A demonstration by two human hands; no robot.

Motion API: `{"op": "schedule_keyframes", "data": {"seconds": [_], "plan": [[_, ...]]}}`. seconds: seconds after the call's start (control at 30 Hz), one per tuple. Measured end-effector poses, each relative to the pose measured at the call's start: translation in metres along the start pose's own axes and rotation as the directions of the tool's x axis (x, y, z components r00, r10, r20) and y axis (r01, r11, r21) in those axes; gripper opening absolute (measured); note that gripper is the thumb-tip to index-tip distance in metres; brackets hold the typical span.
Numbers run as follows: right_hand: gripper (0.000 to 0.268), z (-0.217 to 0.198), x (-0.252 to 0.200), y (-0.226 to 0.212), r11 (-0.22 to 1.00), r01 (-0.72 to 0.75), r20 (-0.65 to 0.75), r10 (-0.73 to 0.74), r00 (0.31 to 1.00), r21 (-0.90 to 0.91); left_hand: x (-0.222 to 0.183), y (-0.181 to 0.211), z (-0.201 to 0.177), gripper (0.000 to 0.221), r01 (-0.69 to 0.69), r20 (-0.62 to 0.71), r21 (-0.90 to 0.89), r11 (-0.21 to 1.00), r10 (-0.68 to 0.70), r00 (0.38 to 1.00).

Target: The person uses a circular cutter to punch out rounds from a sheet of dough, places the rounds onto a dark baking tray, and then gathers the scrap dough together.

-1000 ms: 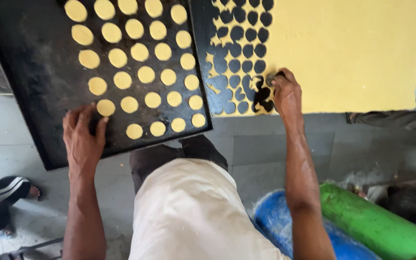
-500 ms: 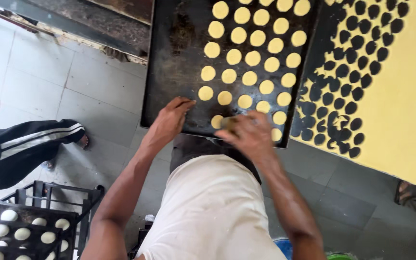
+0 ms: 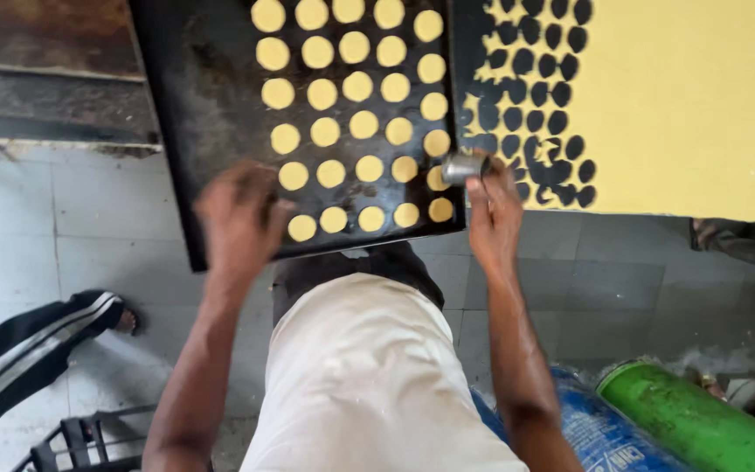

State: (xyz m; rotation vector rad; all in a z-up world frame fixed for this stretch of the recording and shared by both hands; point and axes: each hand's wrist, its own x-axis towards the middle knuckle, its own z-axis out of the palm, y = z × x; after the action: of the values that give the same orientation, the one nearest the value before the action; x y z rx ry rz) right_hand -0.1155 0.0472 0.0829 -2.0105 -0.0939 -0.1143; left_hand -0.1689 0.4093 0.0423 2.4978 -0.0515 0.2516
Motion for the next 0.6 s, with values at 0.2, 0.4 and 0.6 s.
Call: {"op": "schedule_keyframes", "data": {"seconds": [0.2,0.4,0.6], "plan": [[0.029,-0.009,-0.073,0.042,0.93,-0.349,-0.064,0.357,0.932,0.118,-0.014,-0.052,-0.038,0.069,0.399,-0.176,0.247,0.883,-0.364,0.915],[0.024,-0.063,-0.091,0.084,0.883,-0.254,-0.265,0.374,0.889,0.394,-0.003,0.02,0.017,0.063,0.131,-0.065,0.028,0.991,-0.129,0.989],[0.03,-0.121,-0.046,0.088,0.956,-0.277,-0.422,0.292,0.858,0.099,0.028,0.138,0.104,0.054,-0.456,0.294,-0.165,0.874,0.485,0.823]]}}
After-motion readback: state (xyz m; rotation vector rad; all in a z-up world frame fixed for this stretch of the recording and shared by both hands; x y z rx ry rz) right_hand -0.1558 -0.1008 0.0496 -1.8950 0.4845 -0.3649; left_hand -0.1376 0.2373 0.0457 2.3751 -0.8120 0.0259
